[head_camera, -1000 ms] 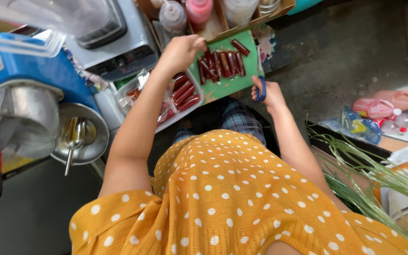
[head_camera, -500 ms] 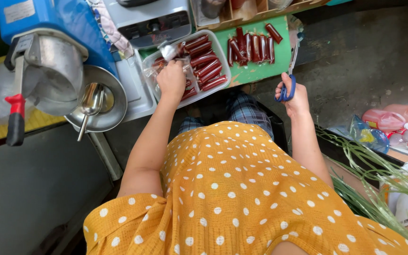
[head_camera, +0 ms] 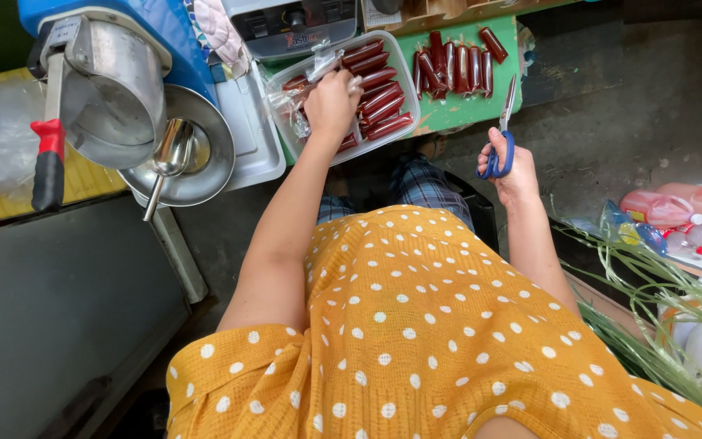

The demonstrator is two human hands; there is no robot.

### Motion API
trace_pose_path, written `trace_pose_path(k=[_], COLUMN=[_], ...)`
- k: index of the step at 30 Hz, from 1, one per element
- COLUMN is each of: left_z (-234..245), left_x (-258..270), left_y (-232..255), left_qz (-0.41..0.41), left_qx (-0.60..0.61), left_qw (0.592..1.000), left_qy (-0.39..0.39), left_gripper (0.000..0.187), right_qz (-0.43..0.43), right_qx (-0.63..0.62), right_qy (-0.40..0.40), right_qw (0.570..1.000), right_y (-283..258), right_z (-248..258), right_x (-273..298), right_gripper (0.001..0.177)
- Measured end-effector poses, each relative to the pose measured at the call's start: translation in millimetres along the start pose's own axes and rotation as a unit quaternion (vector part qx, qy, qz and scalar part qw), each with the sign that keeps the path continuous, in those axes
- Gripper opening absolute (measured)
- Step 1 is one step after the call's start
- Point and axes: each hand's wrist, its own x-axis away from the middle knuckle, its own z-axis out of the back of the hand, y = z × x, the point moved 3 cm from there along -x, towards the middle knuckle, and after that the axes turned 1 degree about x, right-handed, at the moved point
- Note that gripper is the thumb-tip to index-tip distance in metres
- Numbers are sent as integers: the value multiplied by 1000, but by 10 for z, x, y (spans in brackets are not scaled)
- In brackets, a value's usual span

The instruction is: The person uses scissors to cut the ends off individually wrapped sausages in a plastic container. The cut sausages are placed on a green cutting board next to the container.

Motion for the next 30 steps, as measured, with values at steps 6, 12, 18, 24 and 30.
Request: trace_pose_path(k=[6, 12, 18, 24, 30], left_z=[165, 112, -315, -627, -455], left_x=[-46, 111, 142, 25, 114], left_y=[-19, 29, -86, -309, -282], left_qz=[183, 162, 146, 222, 247], left_qx=[91, 107, 16, 226, 318], left_qw=[975, 979, 983, 944, 913], left_qy=[-89, -58, -108, -97, -72], left_gripper=[37, 29, 18, 27, 26], right_qz=[11, 5, 78, 93, 86], right_qx=[1, 20, -25, -6, -5], right_qy=[-4, -4, -23, -38, -40], right_qw=[1000, 1000, 996, 995, 996], right_y=[-20, -37, 147, 108, 102], right_z=[-31, -68, -37, -120, -182], right_x=[45, 90, -158, -128, -118], right_gripper=[37, 37, 44, 45, 44])
